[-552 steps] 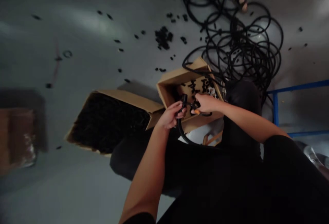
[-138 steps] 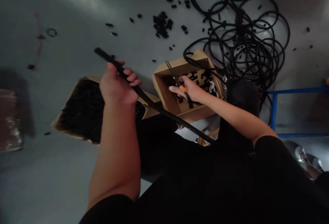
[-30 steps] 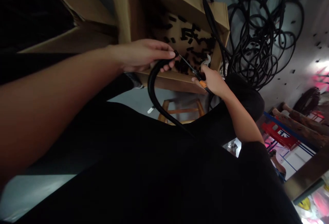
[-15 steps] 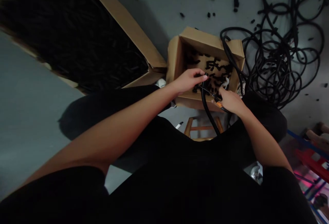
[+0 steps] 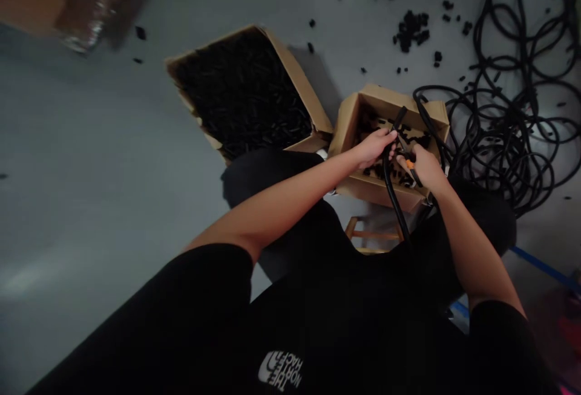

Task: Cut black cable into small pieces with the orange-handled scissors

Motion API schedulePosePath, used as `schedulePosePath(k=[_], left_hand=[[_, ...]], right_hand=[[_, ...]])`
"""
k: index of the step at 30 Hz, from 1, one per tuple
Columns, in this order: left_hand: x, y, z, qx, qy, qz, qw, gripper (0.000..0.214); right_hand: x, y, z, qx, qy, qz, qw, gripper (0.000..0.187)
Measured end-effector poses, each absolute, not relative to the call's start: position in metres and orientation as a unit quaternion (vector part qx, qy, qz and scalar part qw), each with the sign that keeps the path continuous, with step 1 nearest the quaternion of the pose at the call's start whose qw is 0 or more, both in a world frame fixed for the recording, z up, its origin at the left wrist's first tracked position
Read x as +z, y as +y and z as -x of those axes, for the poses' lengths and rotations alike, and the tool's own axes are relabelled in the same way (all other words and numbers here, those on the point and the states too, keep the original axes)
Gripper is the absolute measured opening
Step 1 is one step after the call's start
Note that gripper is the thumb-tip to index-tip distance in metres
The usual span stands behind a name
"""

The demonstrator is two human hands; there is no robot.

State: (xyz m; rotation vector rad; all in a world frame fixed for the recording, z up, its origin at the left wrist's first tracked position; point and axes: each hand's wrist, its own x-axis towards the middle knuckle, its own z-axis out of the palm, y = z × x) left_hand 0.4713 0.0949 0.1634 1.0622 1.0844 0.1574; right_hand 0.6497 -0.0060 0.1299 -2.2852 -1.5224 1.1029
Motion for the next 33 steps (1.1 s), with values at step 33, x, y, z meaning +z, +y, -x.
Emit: schedulePosePath(k=[33], left_hand=[[0.114,0.062,-0.422,-0.074,0.425,-0.701,0.568,0.030]], right_hand=[[0.123,-0.074,-0.604,0.457,-0.480,0.741,0.108,0.042]])
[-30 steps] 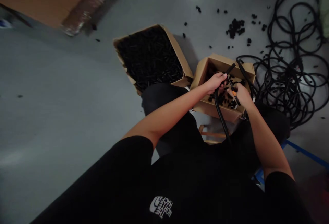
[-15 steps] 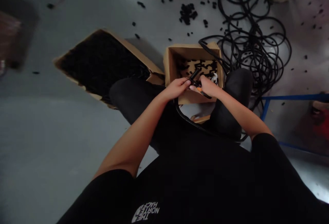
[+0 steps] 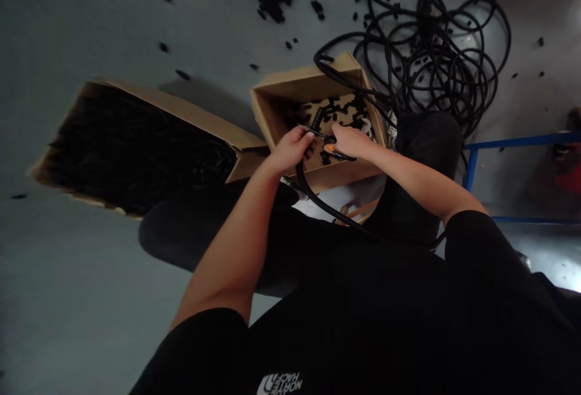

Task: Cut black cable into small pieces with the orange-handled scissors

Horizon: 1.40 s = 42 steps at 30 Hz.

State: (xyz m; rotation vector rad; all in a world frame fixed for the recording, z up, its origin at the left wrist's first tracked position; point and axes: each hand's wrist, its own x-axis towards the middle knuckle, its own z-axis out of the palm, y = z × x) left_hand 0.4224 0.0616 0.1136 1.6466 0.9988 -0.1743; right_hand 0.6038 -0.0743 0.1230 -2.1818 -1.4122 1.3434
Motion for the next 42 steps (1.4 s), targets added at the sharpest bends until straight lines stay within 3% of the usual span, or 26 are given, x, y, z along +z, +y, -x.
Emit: schedulePosePath(k=[6,13,18,23,27,30,33,42], left_hand=[[0.112,0.070,-0.427,-0.085,0.430,-0.659,0.611,0.026],[0.115,0.077,-0.428,-0.058,0.480,-0.597,0.640,0.043],[0.100,0.080,-0.423,-0.087,0.421,-0.608,0.667,0.035],[0.085,0.085,-0.417,-0.066,0.415,-0.647,0.636,0.026],[0.077,0.082,-0.414,-0.018,0.404,-0.693,0.596,0.044],[0.076,0.079,-0.415,0.010,0.383,-0.743,0.549,0.054],[0.079,0.079,-0.417,-0.017,0.353,-0.769,0.533,0.049],[0.088,0.085,-0.421,-0.148,0.434,-0.569,0.683,0.040]], right_hand=[[0.103,-0.067,-0.621,0.487,-0.481,0.719,0.118,0.051],[0.090,-0.056,-0.642,0.509,-0.449,0.723,0.127,0.057],[0.087,-0.058,-0.644,0.501,-0.440,0.729,0.156,0.056],[0.096,-0.056,-0.639,0.497,-0.443,0.731,0.150,0.045],[0.098,-0.054,-0.633,0.480,-0.447,0.742,0.139,0.032],[0.094,-0.054,-0.631,0.481,-0.442,0.747,0.124,0.037],[0.090,-0.056,-0.630,0.487,-0.448,0.740,0.120,0.048],[0.081,-0.061,-0.632,0.467,-0.487,0.733,0.084,0.025]])
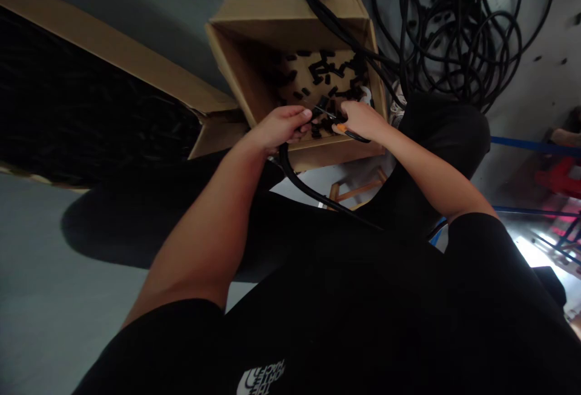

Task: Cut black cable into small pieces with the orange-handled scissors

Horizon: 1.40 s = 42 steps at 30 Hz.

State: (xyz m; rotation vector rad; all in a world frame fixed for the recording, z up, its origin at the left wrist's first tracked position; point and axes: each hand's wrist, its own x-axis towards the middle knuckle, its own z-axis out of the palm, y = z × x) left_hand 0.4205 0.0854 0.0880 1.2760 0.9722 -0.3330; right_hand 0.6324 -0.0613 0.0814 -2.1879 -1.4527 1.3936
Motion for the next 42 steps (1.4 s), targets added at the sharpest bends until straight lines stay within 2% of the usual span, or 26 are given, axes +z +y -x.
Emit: schedulePosePath(k=[5,9,12,18,26,31,42], left_hand=[[0.095,0.091,-0.416,-0.170,0.483,-0.529,0.677,0.029],[0.084,0.096,-0.414,-0.082,0.534,-0.564,0.624,0.022],[0.073,0.095,-0.415,-0.044,0.516,-0.564,0.643,0.009],[0.068,0.089,-0.416,-0.044,0.485,-0.534,0.691,0.036],[0.075,0.087,-0.416,-0.071,0.482,-0.522,0.700,0.031],[0.080,0.084,-0.419,-0.068,0.459,-0.542,0.701,0.030],[0.069,0.069,-0.424,-0.075,0.455,-0.566,0.683,0.039]], right_hand=[[0.071,-0.068,-0.631,0.462,-0.507,0.723,0.084,0.027],[0.063,-0.070,-0.630,0.471,-0.483,0.733,0.087,0.029],[0.064,-0.069,-0.634,0.500,-0.452,0.733,0.088,0.032],[0.071,-0.069,-0.639,0.536,-0.442,0.709,0.118,0.037],[0.073,-0.070,-0.635,0.523,-0.488,0.694,0.084,0.034],[0.072,-0.072,-0.633,0.510,-0.511,0.691,0.046,0.041],[0.091,-0.069,-0.613,0.472,-0.501,0.725,0.033,0.054]])
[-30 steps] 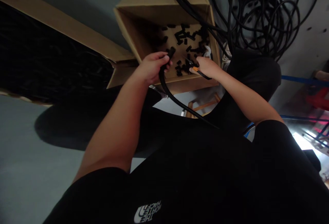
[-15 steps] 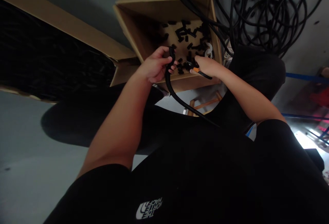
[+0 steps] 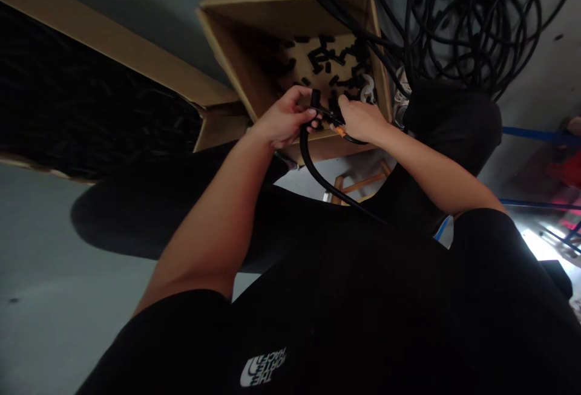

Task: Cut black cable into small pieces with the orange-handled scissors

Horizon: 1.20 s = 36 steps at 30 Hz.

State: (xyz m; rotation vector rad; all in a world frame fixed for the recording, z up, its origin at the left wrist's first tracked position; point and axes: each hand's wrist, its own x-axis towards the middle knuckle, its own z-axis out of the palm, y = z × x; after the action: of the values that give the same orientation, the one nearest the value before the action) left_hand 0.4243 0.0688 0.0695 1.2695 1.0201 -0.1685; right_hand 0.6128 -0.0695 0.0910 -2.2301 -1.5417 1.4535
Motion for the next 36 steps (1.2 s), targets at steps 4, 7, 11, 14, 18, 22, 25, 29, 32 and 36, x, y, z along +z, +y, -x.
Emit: schedulePosePath(k=[4,7,11,14,18,22,25,29,32,36], left_hand=[[0.065,0.070,-0.425,-0.062,0.449,-0.578,0.679,0.043],[0.062,0.073,-0.422,-0.052,0.459,-0.553,0.693,0.043],[0.067,0.080,-0.416,-0.025,0.465,-0.506,0.726,0.040],[0.084,0.083,-0.411,-0.004,0.450,-0.520,0.726,0.042],[0.115,0.084,-0.405,0.009,0.429,-0.543,0.721,0.049],[0.135,0.082,-0.395,0.005,0.426,-0.534,0.730,0.062],[0.136,0.082,-0.389,0.002,0.417,-0.533,0.737,0.071],[0.132,0.083,-0.390,-0.034,0.419,-0.558,0.716,0.077],[0.131,0.083,-0.393,-0.060,0.433,-0.580,0.688,0.076],[0.133,0.082,-0.395,-0.066,0.447,-0.578,0.679,0.065]], right_hand=[[0.086,-0.069,-0.609,0.452,-0.500,0.737,0.052,0.058],[0.082,-0.068,-0.612,0.437,-0.509,0.739,0.058,0.057],[0.084,-0.067,-0.620,0.438,-0.521,0.731,0.055,0.058],[0.096,-0.066,-0.626,0.436,-0.529,0.724,0.076,0.063],[0.130,-0.073,-0.633,0.427,-0.520,0.729,0.126,0.072],[0.172,-0.084,-0.637,0.444,-0.523,0.715,0.135,0.059],[0.194,-0.086,-0.638,0.451,-0.536,0.707,0.099,0.053],[0.205,-0.080,-0.637,0.453,-0.539,0.704,0.095,0.053],[0.207,-0.077,-0.639,0.459,-0.529,0.708,0.093,0.043],[0.208,-0.077,-0.643,0.452,-0.527,0.716,0.077,0.042]])
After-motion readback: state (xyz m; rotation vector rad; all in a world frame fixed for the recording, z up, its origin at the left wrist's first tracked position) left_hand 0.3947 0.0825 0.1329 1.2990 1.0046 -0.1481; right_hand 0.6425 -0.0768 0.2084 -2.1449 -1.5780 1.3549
